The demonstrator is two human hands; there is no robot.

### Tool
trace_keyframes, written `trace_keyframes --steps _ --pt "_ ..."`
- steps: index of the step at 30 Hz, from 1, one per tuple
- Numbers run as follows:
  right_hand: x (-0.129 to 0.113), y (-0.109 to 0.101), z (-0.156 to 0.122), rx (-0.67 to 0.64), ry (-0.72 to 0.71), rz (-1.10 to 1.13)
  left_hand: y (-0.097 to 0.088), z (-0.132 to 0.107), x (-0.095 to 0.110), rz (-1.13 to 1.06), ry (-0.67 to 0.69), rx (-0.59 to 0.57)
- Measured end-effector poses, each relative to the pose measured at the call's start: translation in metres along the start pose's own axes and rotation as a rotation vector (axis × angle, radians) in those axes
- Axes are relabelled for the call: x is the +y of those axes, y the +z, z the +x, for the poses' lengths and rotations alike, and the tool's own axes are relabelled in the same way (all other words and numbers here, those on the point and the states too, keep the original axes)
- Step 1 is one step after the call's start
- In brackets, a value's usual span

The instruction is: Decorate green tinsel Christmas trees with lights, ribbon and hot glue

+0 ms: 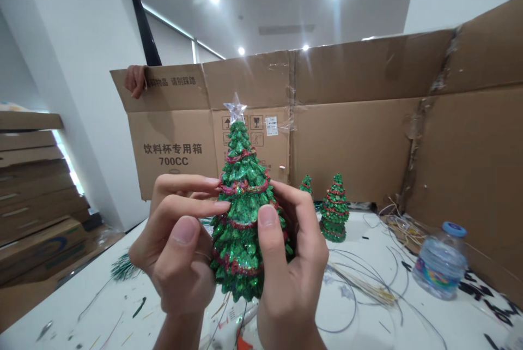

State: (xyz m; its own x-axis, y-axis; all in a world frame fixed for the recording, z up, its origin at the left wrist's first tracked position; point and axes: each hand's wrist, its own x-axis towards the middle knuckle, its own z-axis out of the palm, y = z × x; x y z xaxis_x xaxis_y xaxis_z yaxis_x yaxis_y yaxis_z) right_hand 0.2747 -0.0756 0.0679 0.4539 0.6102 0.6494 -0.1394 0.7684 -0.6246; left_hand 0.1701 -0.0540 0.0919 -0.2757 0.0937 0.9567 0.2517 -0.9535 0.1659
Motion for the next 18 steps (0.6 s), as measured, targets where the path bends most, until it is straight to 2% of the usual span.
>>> trace_keyframes --steps 18 --pt "-0.0017 0.0007 0.0001 0.004 -0.033 -0.012 0.0003 0.0025 0.0025 0.11 0.021 -0.023"
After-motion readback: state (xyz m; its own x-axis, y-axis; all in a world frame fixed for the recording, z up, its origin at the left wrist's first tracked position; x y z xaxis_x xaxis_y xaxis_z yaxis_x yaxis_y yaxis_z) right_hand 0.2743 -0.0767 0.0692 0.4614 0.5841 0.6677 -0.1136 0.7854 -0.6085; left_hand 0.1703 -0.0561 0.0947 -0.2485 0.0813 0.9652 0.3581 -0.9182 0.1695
